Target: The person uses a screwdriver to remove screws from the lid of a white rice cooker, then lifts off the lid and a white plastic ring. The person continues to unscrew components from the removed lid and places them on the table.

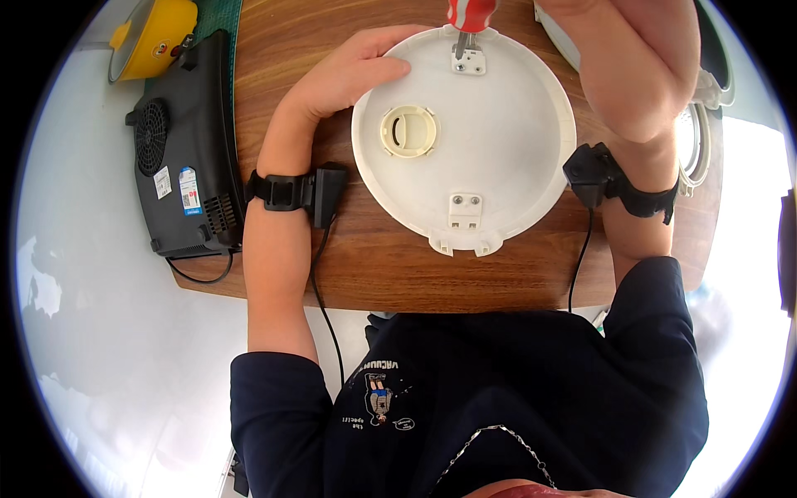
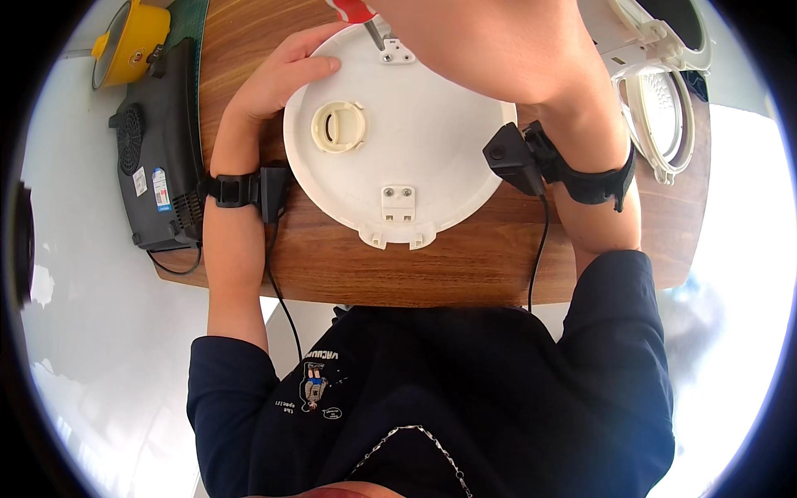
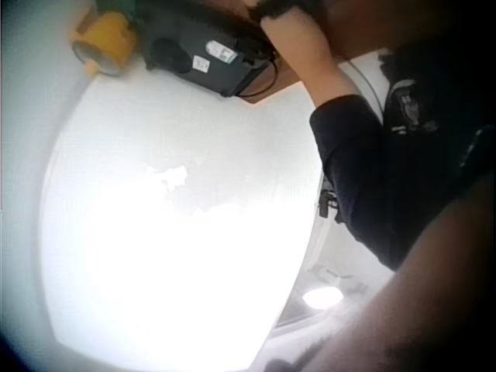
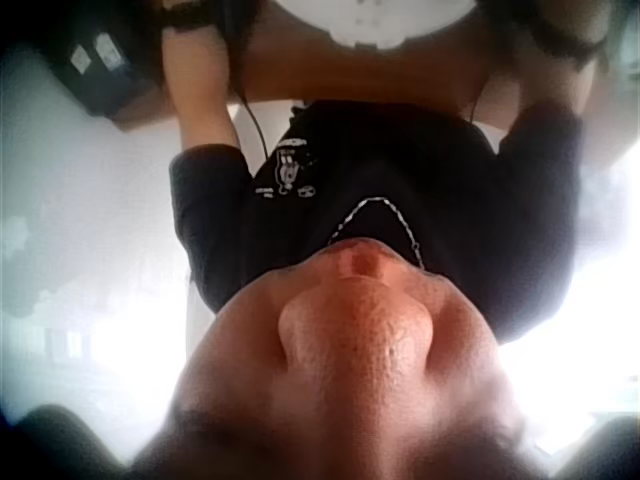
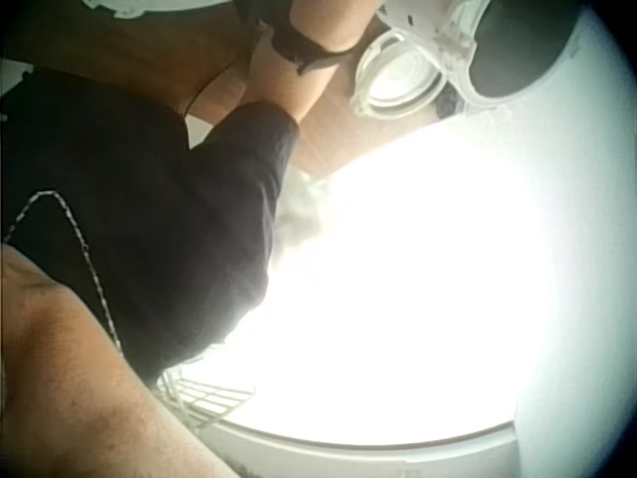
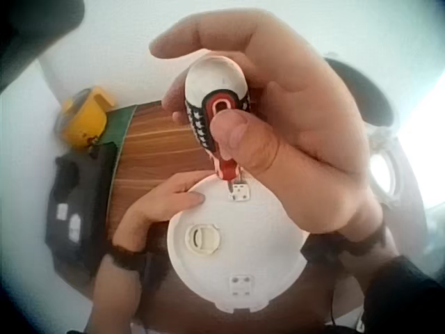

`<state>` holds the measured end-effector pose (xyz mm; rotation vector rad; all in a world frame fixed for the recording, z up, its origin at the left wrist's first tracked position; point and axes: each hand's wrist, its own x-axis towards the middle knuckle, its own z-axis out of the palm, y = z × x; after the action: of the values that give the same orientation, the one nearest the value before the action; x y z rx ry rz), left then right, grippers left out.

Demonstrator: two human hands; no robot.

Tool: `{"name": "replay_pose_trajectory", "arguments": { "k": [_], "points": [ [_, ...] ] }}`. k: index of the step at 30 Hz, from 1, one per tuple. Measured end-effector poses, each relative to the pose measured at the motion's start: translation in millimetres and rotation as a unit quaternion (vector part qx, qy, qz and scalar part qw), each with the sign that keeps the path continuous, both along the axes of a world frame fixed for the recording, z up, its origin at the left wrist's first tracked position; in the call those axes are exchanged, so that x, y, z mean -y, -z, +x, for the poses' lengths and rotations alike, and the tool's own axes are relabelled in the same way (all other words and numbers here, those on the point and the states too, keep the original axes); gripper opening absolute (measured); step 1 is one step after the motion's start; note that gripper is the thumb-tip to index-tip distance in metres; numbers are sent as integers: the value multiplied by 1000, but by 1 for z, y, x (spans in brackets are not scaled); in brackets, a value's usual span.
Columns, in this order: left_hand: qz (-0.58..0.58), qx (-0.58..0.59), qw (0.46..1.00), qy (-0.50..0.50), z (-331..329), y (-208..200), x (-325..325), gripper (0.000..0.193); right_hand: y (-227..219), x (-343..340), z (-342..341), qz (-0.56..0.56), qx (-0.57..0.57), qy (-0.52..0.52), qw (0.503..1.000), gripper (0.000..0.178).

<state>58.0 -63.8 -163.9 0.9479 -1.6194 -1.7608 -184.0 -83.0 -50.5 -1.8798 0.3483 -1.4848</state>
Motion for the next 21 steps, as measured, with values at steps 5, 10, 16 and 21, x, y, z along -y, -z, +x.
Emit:
{"name": "replay_pose_trajectory", "arguments": {
  "k": [5,10,16,21],
  "points": [
    [-5,-20,1000,2,-2,8,4,56,-9,-1,-7,-13,4,3,1000,19],
    [11,-5,1000,12,0,3,4,57,-24,5,-9,-86,-76,-49,992,18],
    [-1,24,1000,-18,-6,-4,-1,57,-40,-15,5,-111,-331,34,936,8],
    [-8,35,999,11,-2,-6,0,53,-5,-11,-1,-119,-502,68,854,14]
  ]
}}
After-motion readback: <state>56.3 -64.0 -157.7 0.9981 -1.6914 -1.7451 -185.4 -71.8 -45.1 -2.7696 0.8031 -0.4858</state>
